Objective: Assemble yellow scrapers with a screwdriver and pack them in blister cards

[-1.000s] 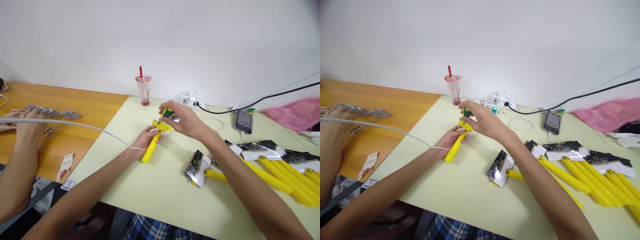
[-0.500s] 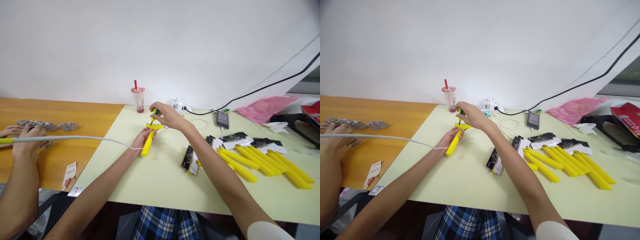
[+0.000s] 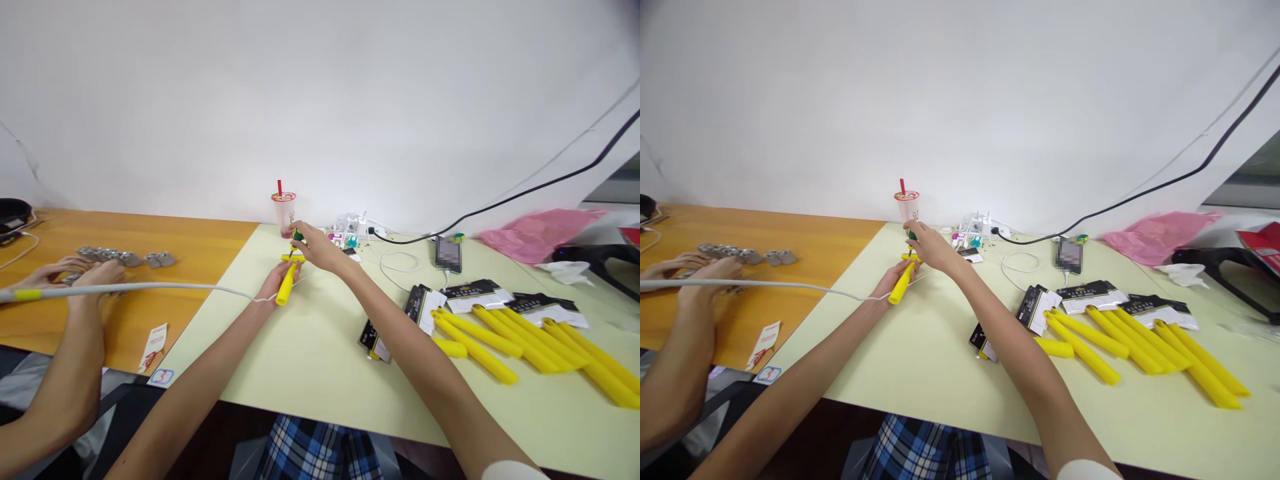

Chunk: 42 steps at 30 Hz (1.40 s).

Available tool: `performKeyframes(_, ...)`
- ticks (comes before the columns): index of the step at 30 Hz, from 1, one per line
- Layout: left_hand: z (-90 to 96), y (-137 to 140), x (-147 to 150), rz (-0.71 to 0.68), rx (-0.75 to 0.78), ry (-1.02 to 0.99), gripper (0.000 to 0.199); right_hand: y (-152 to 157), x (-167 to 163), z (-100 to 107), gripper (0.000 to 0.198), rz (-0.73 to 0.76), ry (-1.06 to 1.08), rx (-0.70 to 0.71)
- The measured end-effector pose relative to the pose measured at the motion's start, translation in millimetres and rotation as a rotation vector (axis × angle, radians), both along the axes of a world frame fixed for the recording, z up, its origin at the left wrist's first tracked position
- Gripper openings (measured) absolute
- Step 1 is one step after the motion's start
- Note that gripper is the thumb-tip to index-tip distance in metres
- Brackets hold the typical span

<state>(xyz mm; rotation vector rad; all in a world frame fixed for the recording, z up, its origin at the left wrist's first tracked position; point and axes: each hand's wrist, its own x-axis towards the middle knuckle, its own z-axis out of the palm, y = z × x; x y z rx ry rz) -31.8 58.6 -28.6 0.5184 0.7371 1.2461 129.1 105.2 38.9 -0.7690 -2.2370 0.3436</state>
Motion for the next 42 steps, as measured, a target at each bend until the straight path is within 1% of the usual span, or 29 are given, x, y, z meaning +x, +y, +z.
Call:
performKeyframes(3, -4.1, -2.5, 2.5, -0.016, -0.003, 0.017, 0.039, -2.7, -1.8, -2.0, 0.020, -0.074, -0.026, 0.018)
performKeyframes(6, -5.9, -5.4, 3.6, -0.061, -0.002, 0.041, 0.039, -4.0, -0.8, 1.0, 0.019, -0.109, -0.043, 0.028)
performKeyframes(11, 0.7, -7.2, -1.2, -0.197, 0.009, 0.105, 0.037, -7.5, 7.3, 15.8, 0.024, -0.178, -0.058, 0.040)
performKeyframes(13, 3.1, -8.0, -5.9, -0.274, 0.037, 0.110, 0.036, -10.1, 12.0, 23.3, 0.025, -0.180, -0.049, 0.039)
performKeyframes(15, 3.8, -9.3, -11.4, -0.314, 0.079, 0.082, 0.038, -13.3, 16.9, 31.0, 0.023, -0.179, -0.029, 0.037)
performKeyframes(21, 5.5, -15.2, -20.5, -0.279, 0.116, 0.032, 0.046, -24.6, 28.6, 51.1, 0.020, -0.136, 0.044, 0.077)
performKeyframes(25, 13.7, -20.6, -20.1, -0.308, 0.208, -0.017, 0.064, -35.0, 32.3, 63.2, 0.021, -0.109, 0.086, 0.126)
performKeyframes(27, 17.9, -23.0, -21.3, -0.332, 0.273, -0.029, 0.071, -41.9, 32.8, 69.9, 0.022, -0.109, 0.123, 0.175)
performKeyframes(31, 23.5, -26.3, -26.4, -0.371, 0.387, -0.001, 0.079, -57.3, 30.1, 81.6, 0.023, -0.137, 0.191, 0.316)
performKeyframes(35, 29.1, -28.5, -27.9, -0.364, 0.488, 0.023, 0.090, -65.0, 24.7, 83.7, 0.023, -0.158, 0.211, 0.394)
performKeyframes(37, 34.2, -28.7, -26.0, -0.345, 0.517, 0.034, 0.089, -64.5, 22.9, 82.1, 0.022, -0.148, 0.220, 0.395)
performKeyframes(39, 41.7, -27.8, -22.8, -0.316, 0.523, 0.045, 0.083, -63.4, 23.0, 81.3, 0.020, -0.131, 0.228, 0.385)
performKeyframes(42, 58.0, -24.8, -14.9, -0.254, 0.505, 0.066, 0.074, -64.5, 27.0, 84.6, 0.015, -0.124, 0.248, 0.375)
